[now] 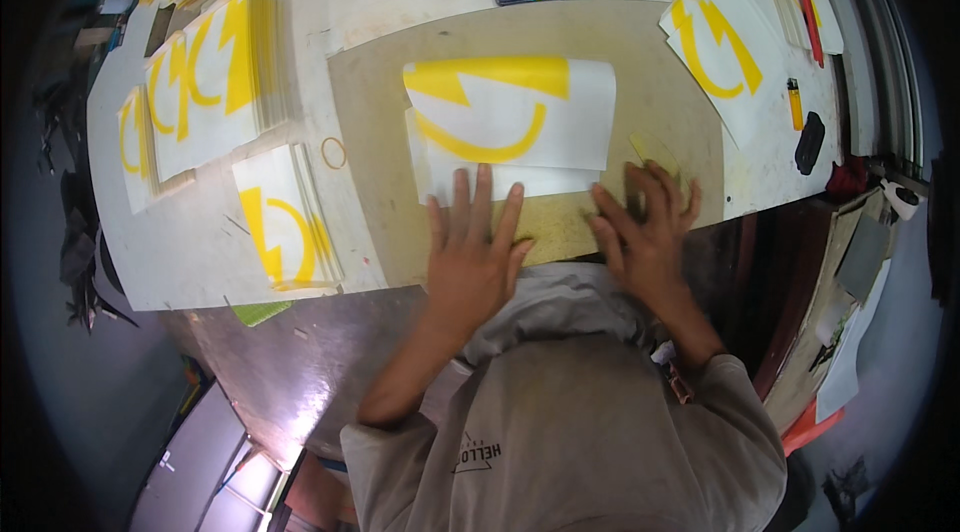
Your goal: The person repeatedly folds white paper sheets with yellow printed designs in half, presses the crease with both hands, and places the folded sheets into a stack on the table. The process is repeated for multiple sheets throughout the clip.
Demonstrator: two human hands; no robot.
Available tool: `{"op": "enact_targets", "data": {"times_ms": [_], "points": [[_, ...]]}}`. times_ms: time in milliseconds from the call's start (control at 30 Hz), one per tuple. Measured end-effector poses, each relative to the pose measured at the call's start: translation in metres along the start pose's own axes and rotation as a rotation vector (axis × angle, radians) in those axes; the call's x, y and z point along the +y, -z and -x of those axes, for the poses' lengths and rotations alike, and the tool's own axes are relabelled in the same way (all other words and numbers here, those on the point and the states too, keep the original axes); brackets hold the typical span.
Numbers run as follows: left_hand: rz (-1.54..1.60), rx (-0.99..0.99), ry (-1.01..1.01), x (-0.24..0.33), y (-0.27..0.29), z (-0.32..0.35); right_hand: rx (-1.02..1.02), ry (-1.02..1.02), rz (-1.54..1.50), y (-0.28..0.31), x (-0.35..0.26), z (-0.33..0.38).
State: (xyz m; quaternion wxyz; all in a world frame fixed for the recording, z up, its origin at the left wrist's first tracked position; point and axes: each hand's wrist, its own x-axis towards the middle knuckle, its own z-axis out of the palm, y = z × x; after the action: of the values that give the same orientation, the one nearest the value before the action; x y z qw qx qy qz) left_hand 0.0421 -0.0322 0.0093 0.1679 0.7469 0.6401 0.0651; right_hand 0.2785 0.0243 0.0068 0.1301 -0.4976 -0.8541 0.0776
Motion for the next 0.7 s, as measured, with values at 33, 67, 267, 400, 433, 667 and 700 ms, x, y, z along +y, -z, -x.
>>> {"op": "enact_targets", "data": {"times_ms": [33, 67, 267, 400, 433, 667, 700], "points": [[0.072, 0.031, -0.024, 0.003, -0.006, 0.000, 0.032, -0.020, -0.033, 0.002, -0.001, 0.005], [0.144, 0.063, -0.046, 0.005, -0.016, 0.000, 0.063, -0.038, -0.067, 0.005, -0.004, 0.009], [0.133, 0.165, -0.094, 0.006, -0.024, -0.004, 0.040, 0.346, -0.492, -0.016, -0.050, -0.061], [0.205, 0.214, -0.081, 0.006, -0.020, -0.007, -0.030, 0.392, -0.193, -0.051, -0.034, -0.138], [0.201, 0.258, -0.084, 0.005, -0.017, -0.010, -0.024, 0.386, -0.168, -0.054, -0.032, -0.148], [0.302, 0.184, -0.066, -0.053, 0.012, -0.042, -0.108, 0.405, -0.143, -0.050, -0.025, -0.159], [0.258, 0.147, -0.053, -0.058, 0.021, -0.050, -0.114, 0.401, -0.146, -0.050, -0.025, -0.159]]}}
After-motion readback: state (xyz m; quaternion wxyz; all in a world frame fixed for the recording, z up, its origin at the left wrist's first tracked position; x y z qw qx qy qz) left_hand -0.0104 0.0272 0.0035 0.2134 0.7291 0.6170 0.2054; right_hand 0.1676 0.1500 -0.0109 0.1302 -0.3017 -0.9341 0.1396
